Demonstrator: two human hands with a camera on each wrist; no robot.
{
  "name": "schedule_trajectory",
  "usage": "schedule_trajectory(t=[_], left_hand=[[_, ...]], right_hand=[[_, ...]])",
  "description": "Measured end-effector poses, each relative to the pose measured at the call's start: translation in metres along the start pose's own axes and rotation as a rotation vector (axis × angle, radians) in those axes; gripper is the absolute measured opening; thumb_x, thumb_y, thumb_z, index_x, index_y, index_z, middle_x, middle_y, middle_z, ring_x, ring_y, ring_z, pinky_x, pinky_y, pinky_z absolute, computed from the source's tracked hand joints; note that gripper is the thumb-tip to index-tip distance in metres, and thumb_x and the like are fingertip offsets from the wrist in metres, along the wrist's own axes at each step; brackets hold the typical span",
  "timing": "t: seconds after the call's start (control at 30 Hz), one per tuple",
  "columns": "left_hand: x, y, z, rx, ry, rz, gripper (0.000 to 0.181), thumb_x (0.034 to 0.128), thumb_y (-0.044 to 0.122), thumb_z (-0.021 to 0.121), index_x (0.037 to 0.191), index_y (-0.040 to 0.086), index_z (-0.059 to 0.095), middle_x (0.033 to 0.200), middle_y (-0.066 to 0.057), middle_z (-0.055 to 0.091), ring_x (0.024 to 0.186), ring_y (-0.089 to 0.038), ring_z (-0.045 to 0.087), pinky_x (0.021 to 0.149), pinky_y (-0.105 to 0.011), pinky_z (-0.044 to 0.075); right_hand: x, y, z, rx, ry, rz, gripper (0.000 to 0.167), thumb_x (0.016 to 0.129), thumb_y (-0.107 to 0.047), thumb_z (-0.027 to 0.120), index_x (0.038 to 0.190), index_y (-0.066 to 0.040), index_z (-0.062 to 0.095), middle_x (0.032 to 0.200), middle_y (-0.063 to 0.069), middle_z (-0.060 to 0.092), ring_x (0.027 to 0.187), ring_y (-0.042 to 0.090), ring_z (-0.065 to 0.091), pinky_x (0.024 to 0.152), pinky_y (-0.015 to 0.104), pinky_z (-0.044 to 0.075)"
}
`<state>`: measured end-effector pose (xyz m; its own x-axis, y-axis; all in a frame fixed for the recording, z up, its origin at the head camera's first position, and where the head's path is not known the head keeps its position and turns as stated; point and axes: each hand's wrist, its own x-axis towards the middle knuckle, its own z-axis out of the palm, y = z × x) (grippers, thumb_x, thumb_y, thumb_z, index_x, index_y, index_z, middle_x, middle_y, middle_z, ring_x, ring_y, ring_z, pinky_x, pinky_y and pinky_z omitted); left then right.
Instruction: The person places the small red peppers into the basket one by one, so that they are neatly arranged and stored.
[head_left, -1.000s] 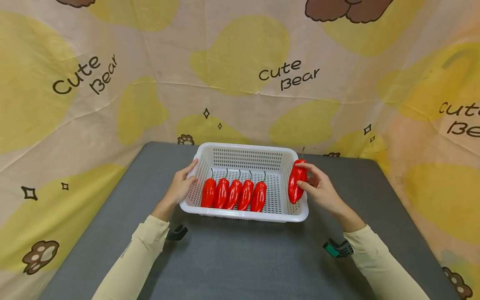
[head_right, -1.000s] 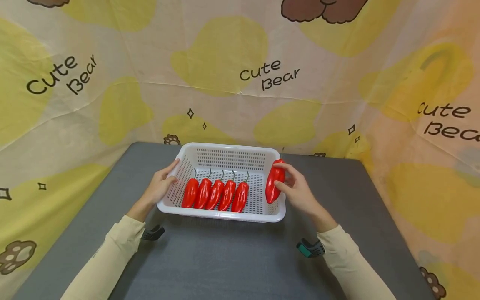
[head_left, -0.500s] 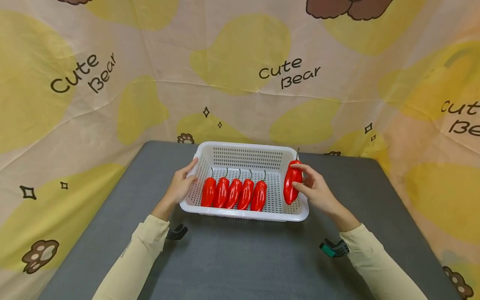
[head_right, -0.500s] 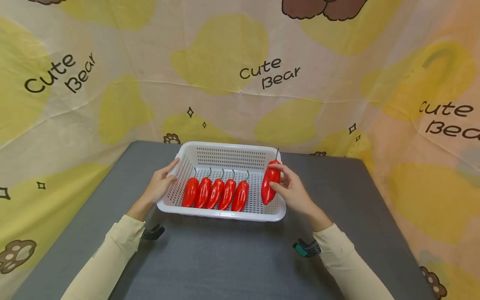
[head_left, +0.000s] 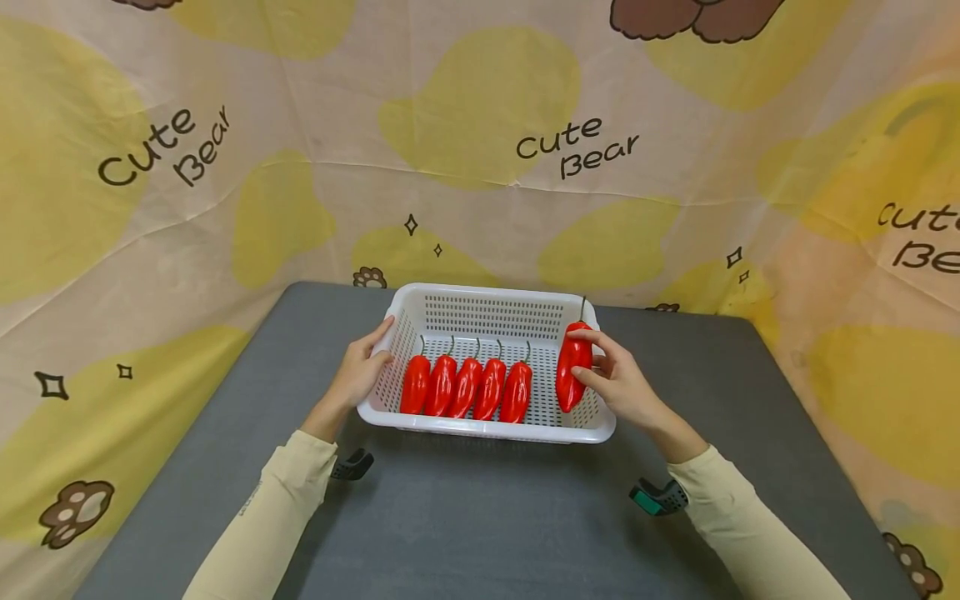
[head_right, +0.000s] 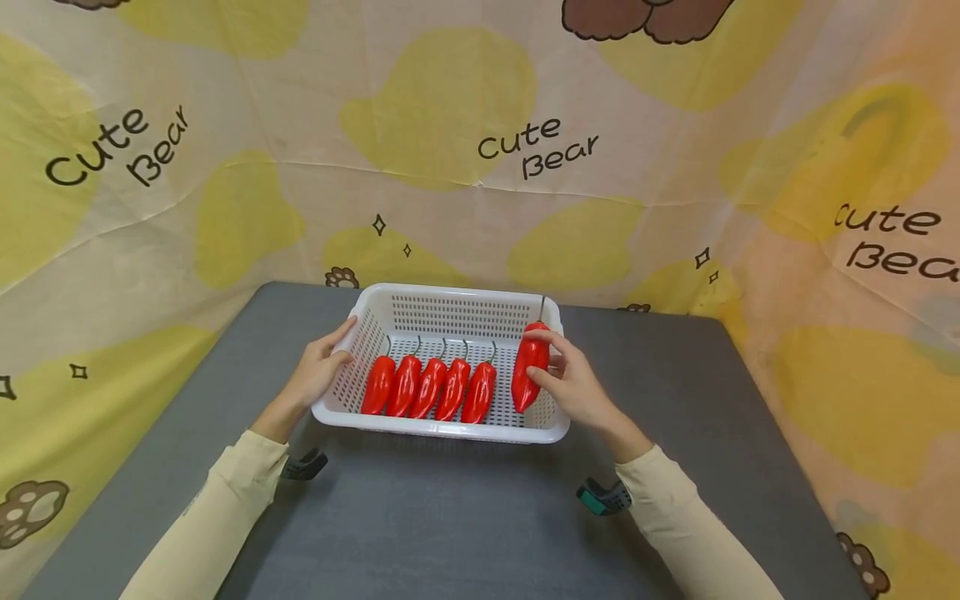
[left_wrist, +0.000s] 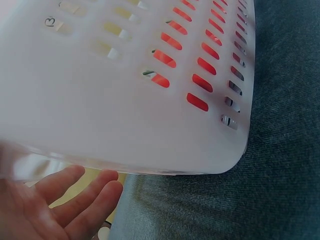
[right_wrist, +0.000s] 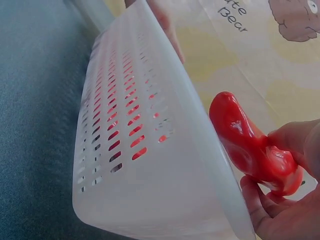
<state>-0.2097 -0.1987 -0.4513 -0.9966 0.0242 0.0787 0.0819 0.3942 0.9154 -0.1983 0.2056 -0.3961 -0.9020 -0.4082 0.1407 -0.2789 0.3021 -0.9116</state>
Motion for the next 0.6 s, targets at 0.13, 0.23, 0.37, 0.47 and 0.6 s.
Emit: schedule_trajectory(t=[0.13,0.23,0.37,0.47,0.6], left_hand=[[0.000,-0.001,0.000,0.003,0.003,-0.001,0.065,0.0952,0.003,0.043,0.158,0.015,0.033,0.159,-0.022,0.040,0.126,-0.046,0.056,0.097,-0.059,0.053],[0.000,0.002,-0.001,-0.010,-0.002,-0.006,0.065,0.0958,0.002,0.043,0.158,0.013,0.032,0.159,-0.023,0.039,0.127,-0.047,0.056,0.097,-0.060,0.052],[-0.006,0.016,-0.004,-0.033,-0.020,-0.017,0.064,0.0955,-0.001,0.043,0.158,0.007,0.031,0.157,-0.027,0.038,0.127,-0.050,0.055,0.097,-0.061,0.052],[-0.012,0.031,-0.006,-0.035,-0.029,-0.019,0.063,0.0946,-0.003,0.043,0.156,0.003,0.032,0.156,-0.030,0.038,0.126,-0.052,0.055,0.096,-0.061,0.052],[-0.020,0.045,-0.006,-0.031,-0.033,-0.019,0.062,0.0944,-0.004,0.043,0.156,0.000,0.032,0.155,-0.030,0.038,0.127,-0.052,0.054,0.098,-0.061,0.051]], right_hand=[[0.002,-0.001,0.003,0.001,-0.006,-0.002,0.053,0.096,0.002,0.059,0.146,-0.001,0.043,0.145,0.027,0.044,0.112,0.044,0.058,0.079,0.029,0.062],[0.004,-0.002,0.005,-0.008,-0.020,-0.013,0.054,0.095,0.002,0.060,0.147,-0.001,0.043,0.146,0.027,0.044,0.113,0.045,0.058,0.079,0.030,0.062],[0.006,-0.001,0.009,-0.014,-0.044,-0.026,0.054,0.095,0.001,0.060,0.147,-0.002,0.044,0.148,0.027,0.043,0.112,0.045,0.059,0.080,0.031,0.062],[0.008,-0.001,0.012,-0.005,-0.056,-0.031,0.054,0.095,0.002,0.060,0.147,-0.002,0.044,0.149,0.026,0.042,0.111,0.045,0.060,0.080,0.031,0.062],[0.009,-0.002,0.015,0.005,-0.066,-0.028,0.053,0.095,0.002,0.059,0.146,-0.002,0.045,0.147,0.027,0.043,0.109,0.043,0.061,0.080,0.030,0.062]])
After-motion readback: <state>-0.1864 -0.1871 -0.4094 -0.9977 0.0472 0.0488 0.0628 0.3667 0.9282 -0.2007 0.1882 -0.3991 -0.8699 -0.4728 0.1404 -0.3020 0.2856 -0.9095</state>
